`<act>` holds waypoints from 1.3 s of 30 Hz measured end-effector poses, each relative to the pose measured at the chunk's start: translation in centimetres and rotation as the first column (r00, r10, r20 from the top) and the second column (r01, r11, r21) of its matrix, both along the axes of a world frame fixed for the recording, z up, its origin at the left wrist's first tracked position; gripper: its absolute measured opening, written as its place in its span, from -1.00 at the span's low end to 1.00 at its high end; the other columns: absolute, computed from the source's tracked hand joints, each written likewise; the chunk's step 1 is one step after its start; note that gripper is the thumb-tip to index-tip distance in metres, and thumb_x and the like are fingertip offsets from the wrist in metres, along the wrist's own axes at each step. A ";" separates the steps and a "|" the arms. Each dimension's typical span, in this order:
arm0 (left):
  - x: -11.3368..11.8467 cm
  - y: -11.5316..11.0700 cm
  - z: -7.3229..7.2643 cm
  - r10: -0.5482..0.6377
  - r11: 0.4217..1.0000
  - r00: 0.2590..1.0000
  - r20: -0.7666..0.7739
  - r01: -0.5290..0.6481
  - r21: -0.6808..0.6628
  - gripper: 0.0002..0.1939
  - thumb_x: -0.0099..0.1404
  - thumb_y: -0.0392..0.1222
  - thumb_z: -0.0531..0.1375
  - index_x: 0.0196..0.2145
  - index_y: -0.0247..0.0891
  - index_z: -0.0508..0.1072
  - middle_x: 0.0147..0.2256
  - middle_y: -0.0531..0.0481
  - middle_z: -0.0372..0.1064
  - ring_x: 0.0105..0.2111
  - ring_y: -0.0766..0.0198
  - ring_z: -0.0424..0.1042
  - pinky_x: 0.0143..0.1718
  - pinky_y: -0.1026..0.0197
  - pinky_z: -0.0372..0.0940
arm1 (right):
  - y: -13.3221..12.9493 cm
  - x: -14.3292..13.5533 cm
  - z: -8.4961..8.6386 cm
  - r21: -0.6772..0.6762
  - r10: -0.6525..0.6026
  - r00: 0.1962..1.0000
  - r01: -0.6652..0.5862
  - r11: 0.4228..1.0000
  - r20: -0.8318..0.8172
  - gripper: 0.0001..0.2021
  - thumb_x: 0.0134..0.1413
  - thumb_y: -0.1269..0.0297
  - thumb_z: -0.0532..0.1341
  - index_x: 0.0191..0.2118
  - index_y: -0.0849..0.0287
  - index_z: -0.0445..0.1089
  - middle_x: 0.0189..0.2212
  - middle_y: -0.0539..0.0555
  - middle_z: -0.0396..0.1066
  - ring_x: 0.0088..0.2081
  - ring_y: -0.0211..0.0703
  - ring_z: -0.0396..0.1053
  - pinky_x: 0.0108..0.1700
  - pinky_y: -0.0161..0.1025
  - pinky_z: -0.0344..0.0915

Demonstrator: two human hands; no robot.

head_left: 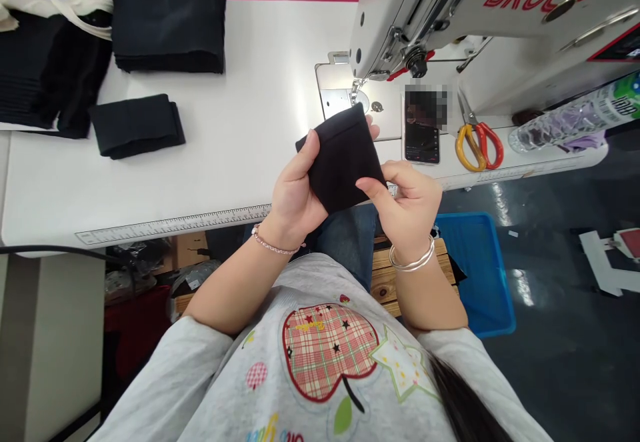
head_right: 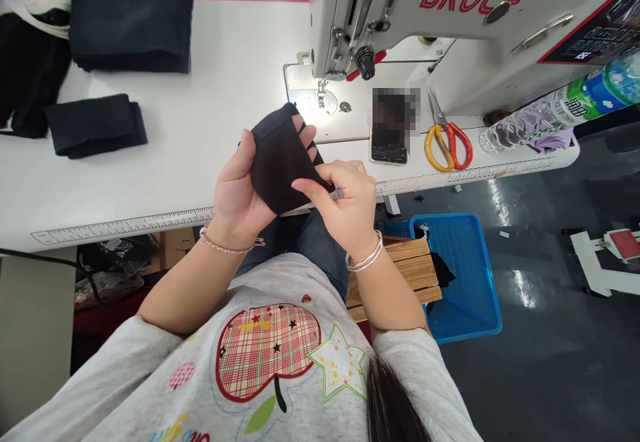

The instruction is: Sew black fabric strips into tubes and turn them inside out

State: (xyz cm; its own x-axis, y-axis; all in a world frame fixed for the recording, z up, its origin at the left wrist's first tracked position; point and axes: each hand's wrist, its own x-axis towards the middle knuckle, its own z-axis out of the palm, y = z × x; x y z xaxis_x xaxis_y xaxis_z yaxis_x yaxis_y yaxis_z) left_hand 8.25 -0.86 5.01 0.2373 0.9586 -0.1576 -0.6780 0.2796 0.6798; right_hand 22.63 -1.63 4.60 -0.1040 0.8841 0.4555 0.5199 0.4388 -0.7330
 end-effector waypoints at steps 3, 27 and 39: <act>0.3 -0.1 -0.1 0.022 1.000 1.000 -0.003 -0.022 0.007 -0.51 0.45 0.13 -0.10 0.07 -0.17 0.41 0.14 0.06 0.36 0.34 0.02 -0.01 0.30 0.03 0.15 | -0.2 -0.2 0.1 -0.004 -0.011 1.000 0.011 1.000 0.022 -0.58 0.04 -0.14 0.29 -0.51 0.12 0.32 -0.57 -0.06 0.28 -0.48 -0.24 0.22 -0.25 -0.17 0.24; -1.5 -2.4 -2.2 0.298 0.493 0.645 -0.704 0.527 0.692 -0.55 0.30 -0.20 0.19 0.15 -0.11 0.39 0.21 -0.10 0.29 0.28 -0.01 0.16 0.37 -0.17 -0.11 | 0.7 3.3 1.5 -0.373 0.200 0.898 -0.354 0.858 -0.393 -0.39 0.12 -0.36 0.00 -0.27 0.12 0.46 -0.36 0.08 0.45 -0.31 -0.09 0.43 -0.29 -0.15 0.40; -1.2 -3.2 -3.9 0.293 0.431 0.648 -0.703 0.567 0.702 -0.46 0.34 -0.35 0.05 0.26 -0.13 0.23 0.25 -0.09 0.23 0.30 0.03 0.12 0.36 -0.13 -0.13 | 0.8 2.4 2.1 -0.469 0.163 0.955 -0.266 0.842 -0.248 -0.50 0.13 -0.17 0.18 -0.57 0.16 0.37 -0.63 -0.05 0.20 -0.54 -0.28 0.19 -0.50 -0.29 0.18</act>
